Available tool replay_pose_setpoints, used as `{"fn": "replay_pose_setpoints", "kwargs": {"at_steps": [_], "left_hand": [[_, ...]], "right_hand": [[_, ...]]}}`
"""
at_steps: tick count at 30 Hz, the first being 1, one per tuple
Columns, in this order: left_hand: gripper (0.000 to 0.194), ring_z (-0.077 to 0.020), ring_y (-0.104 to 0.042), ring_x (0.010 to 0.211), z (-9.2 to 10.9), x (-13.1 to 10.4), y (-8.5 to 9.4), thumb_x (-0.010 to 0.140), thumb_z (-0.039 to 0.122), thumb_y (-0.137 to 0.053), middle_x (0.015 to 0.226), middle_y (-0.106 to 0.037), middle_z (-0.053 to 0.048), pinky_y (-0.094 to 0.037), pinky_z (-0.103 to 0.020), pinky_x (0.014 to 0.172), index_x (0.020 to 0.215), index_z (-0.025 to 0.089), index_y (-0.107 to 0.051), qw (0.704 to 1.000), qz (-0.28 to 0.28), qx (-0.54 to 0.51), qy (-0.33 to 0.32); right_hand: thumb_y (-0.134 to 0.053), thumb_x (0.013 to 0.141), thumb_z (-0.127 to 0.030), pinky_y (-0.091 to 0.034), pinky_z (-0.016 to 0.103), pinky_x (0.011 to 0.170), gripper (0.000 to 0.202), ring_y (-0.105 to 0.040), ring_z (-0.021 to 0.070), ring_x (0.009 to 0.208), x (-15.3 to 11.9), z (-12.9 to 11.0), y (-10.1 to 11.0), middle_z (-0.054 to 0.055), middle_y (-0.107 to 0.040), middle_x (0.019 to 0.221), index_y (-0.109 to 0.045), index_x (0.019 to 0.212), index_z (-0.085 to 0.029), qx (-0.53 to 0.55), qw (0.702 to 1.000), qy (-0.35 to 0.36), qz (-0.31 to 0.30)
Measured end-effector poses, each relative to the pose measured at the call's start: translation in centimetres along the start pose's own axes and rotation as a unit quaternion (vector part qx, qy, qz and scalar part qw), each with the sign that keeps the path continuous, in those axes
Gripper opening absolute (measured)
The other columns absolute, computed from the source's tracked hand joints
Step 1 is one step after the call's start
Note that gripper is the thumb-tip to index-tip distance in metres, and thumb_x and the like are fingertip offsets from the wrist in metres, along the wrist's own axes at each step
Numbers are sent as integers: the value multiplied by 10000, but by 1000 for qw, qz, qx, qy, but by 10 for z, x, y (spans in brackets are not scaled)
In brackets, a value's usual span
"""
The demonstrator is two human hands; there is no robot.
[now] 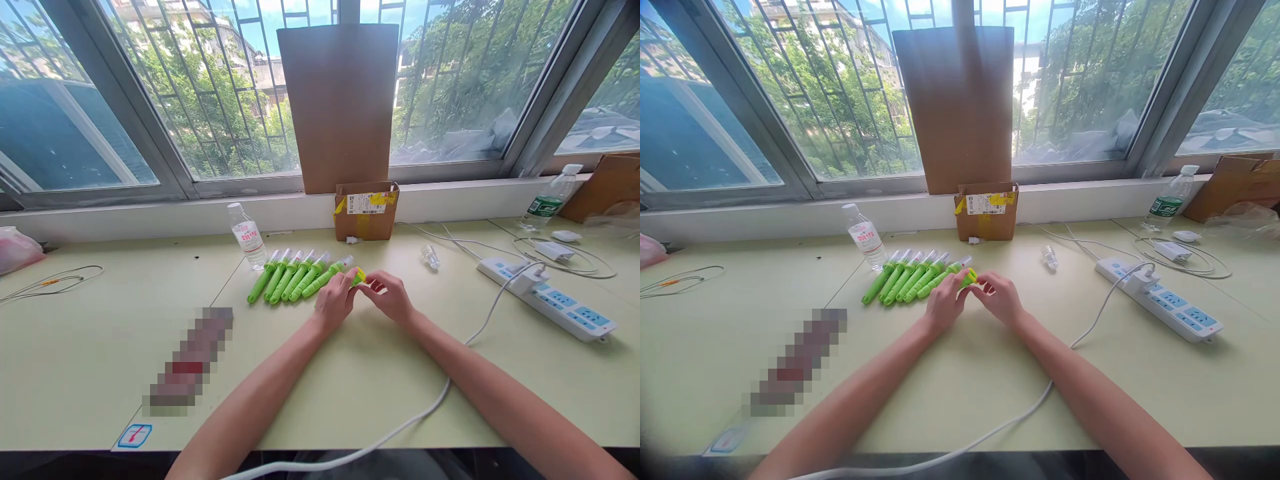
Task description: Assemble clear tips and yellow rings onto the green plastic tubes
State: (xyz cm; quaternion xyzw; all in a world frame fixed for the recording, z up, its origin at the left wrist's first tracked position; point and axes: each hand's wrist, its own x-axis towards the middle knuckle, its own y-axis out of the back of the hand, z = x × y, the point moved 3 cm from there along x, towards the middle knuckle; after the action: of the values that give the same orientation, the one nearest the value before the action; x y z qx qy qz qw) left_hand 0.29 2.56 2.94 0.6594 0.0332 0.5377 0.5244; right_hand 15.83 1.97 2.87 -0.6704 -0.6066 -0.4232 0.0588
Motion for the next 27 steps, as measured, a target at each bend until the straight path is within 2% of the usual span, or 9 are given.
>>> {"fn": "replay_pose_setpoints", "kwargs": {"at_steps": [6,9,14,19,27], "left_hand": [[361,-185,-583,779,2,-1,-2,932,296,-379,874,-595,-58,-429,-244,570,1285,225,-402,1000,-18,17,-2],[358,-184,-578,784,3,-1,-4,934,295,-375,866,-588,-54,-421,-239,562,1286,236,-405,999,-34,26,-7],[354,-181,-576,782,2,0,-3,934,317,-392,861,-588,-51,-405,-236,547,1276,229,-415,999,-26,26,-2],[361,-167,-577,766,1,-1,-4,937,333,-391,849,-591,-45,-401,-230,542,1283,232,-411,1000,-10,12,-21],[374,-171,-591,769,3,-1,-1,929,332,-404,880,-610,-54,-441,-241,568,1284,214,-394,999,18,-20,-30]], "right_hand": [[-561,845,-366,-455,230,542,172,-599,115,582,-2,-6,3,31,-646,771,-618,814,-206,-104,992,74,-3],[-536,856,-352,-446,222,544,170,-602,113,581,-3,-5,2,27,-636,752,-606,806,-205,-112,991,77,-18],[-540,846,-422,-473,244,579,218,-604,126,571,-1,3,0,24,-648,765,-580,822,-208,-74,997,0,-19],[-380,924,-417,-472,244,546,293,-602,134,548,3,7,1,14,-633,717,-583,844,-222,-23,997,-71,-23],[-454,896,-340,-493,231,519,142,-599,115,553,2,3,5,2,-594,740,-528,887,-220,92,993,-27,-64]]}}
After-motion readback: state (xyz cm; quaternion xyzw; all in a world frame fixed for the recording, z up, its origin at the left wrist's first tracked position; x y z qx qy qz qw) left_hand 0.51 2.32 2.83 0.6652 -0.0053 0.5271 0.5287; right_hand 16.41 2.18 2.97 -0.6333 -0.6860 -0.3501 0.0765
